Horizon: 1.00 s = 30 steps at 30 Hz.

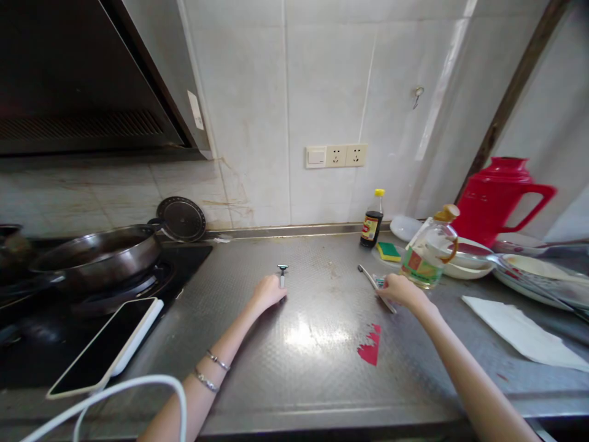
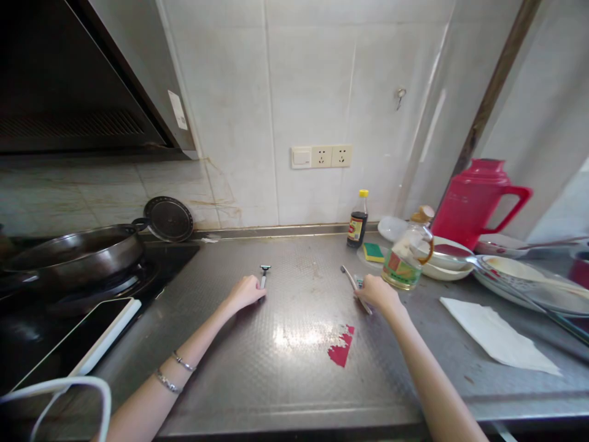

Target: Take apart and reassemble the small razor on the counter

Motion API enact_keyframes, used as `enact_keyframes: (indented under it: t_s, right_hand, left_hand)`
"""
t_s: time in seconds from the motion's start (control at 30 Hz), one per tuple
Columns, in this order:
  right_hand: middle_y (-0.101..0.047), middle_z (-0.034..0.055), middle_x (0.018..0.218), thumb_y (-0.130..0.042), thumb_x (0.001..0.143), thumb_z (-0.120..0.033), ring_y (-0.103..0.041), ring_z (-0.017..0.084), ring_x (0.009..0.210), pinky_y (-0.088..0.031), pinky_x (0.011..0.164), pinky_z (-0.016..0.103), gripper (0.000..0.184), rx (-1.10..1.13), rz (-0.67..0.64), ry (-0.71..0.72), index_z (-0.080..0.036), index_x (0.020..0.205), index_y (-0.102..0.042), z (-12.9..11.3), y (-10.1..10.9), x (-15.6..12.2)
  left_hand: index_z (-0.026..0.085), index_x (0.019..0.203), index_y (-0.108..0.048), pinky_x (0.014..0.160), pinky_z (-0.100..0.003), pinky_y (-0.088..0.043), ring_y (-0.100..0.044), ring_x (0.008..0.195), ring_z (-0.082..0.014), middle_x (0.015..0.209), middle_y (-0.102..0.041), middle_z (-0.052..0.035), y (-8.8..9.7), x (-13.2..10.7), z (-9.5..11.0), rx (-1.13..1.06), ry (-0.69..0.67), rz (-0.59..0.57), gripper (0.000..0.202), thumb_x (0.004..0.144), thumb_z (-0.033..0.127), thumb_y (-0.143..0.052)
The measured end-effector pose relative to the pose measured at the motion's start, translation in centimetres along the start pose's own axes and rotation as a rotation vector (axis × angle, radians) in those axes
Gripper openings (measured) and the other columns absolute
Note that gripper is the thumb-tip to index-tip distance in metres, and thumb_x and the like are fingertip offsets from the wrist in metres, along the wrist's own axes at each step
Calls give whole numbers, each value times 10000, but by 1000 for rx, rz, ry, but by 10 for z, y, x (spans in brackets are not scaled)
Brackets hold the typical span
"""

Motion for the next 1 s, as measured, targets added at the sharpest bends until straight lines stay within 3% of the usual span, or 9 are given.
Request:
enact_keyframes:
  t_s: [0.4, 0.63, 0.8, 1.0]
  right_hand:
    - [-660, 118, 666, -562, 688, -297, -634, 209, 622, -394, 515, 244, 175, 25, -85, 37, -138, 639, -617, -4, -9, 0]
    - [-656, 109, 649, -494, 756, -284, -611, 178, 573, -371, 508, 233, 200, 21, -98, 112, -133, 683, -602, -10, -14, 0]
    - [-643, 90, 605, -493, 756, -253, -608, 173, 582, -371, 520, 229, 221, 14, -47, 149, -158, 567, -559, -19, -8, -3]
    - [-516, 13, 415, -441, 795, -288, -500, 108, 385, -353, 429, 204, 323, 306, -46, 196, -178, 492, -464, -47, 6, -24]
  left_hand:
    - [153, 705, -662, 572, -252, -375, -633, 748, -222, 765, -674, -123, 4, -6, 3, 48, 24, 37, 211, 706, 292, -504]
    - [150, 745, -664, 596, -239, -377, -631, 768, -203, 799, -671, -113, 1, -8, 6, 69, 22, 16, 211, 734, 284, -501]
    - [153, 736, -661, 610, -246, -378, -627, 768, -206, 794, -672, -112, 2, -9, 7, 57, 13, 35, 239, 761, 322, -495]
    - [162, 694, -658, 609, -252, -364, -610, 711, -186, 743, -674, -87, 15, -8, 10, -79, -17, 155, 258, 779, 338, -491]
Point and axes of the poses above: each hand's wrist, its own x-axis towards the middle knuckle, its own y-axis out of the back of the hand, z = x × y, the point moved 9 cm from there along x, towards the middle knuckle
